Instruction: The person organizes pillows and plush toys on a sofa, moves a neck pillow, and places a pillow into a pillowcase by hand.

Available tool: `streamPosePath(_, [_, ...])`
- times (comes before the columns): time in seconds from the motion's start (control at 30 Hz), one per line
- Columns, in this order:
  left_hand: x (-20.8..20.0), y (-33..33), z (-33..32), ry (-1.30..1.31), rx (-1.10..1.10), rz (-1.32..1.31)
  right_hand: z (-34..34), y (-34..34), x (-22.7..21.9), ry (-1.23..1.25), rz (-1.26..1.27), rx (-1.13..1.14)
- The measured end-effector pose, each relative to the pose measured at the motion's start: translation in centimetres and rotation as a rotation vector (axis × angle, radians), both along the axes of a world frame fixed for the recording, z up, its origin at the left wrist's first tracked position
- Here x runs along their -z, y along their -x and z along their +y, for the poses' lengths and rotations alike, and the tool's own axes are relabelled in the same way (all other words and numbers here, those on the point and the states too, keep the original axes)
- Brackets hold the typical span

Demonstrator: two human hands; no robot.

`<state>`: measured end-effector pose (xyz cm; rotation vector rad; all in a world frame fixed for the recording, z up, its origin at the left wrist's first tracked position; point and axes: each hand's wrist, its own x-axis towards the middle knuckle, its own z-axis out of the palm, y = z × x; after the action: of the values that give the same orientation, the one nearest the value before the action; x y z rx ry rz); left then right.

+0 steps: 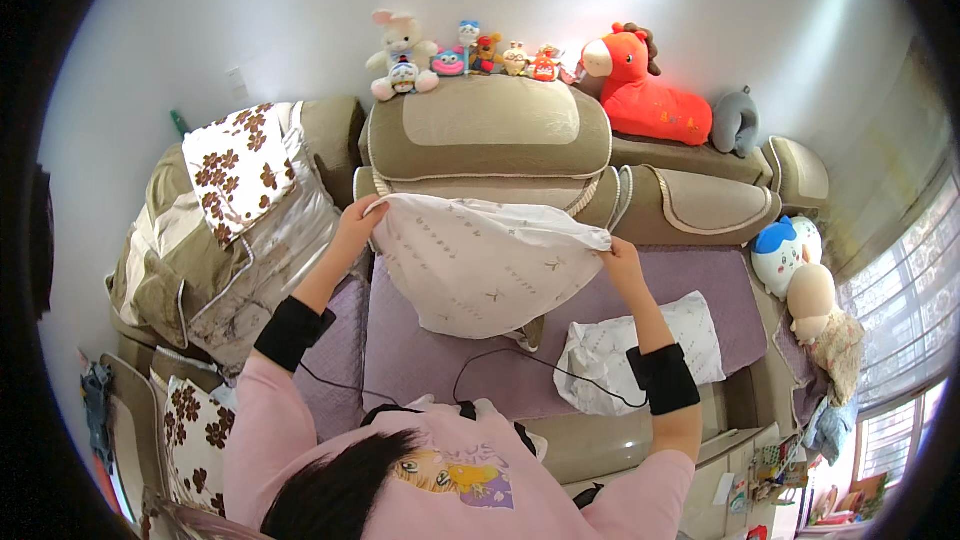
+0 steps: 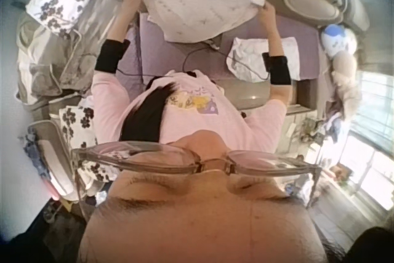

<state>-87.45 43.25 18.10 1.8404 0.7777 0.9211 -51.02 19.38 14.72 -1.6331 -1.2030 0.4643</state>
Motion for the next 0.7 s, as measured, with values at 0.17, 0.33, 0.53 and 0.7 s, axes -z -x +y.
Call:
streamPosePath(0.17, [-2.3,-1.6,-0.1,-0.122,0.016,-0.061,-1.4,2.1,-1.2,-0.038,0.09,0.133])
streamPosePath(0.33, [-3.3,-2.0,-0.2,0.346,0.202,0.188,-3.8,2.6,-4.1,0.201,0.038,-0.01])
streamPosePath(0.53, [-4.9,-2.2,-1.7,0.667,0.515,0.281,-6.8,3.9,-10.5,0.6,0.127,-0.194])
streamPosePath(0.7, [6.1,-6.1,1.8,0.911,0.507,0.438,-5.1,0.8,-1.7,0.71,0.313,-0.109])
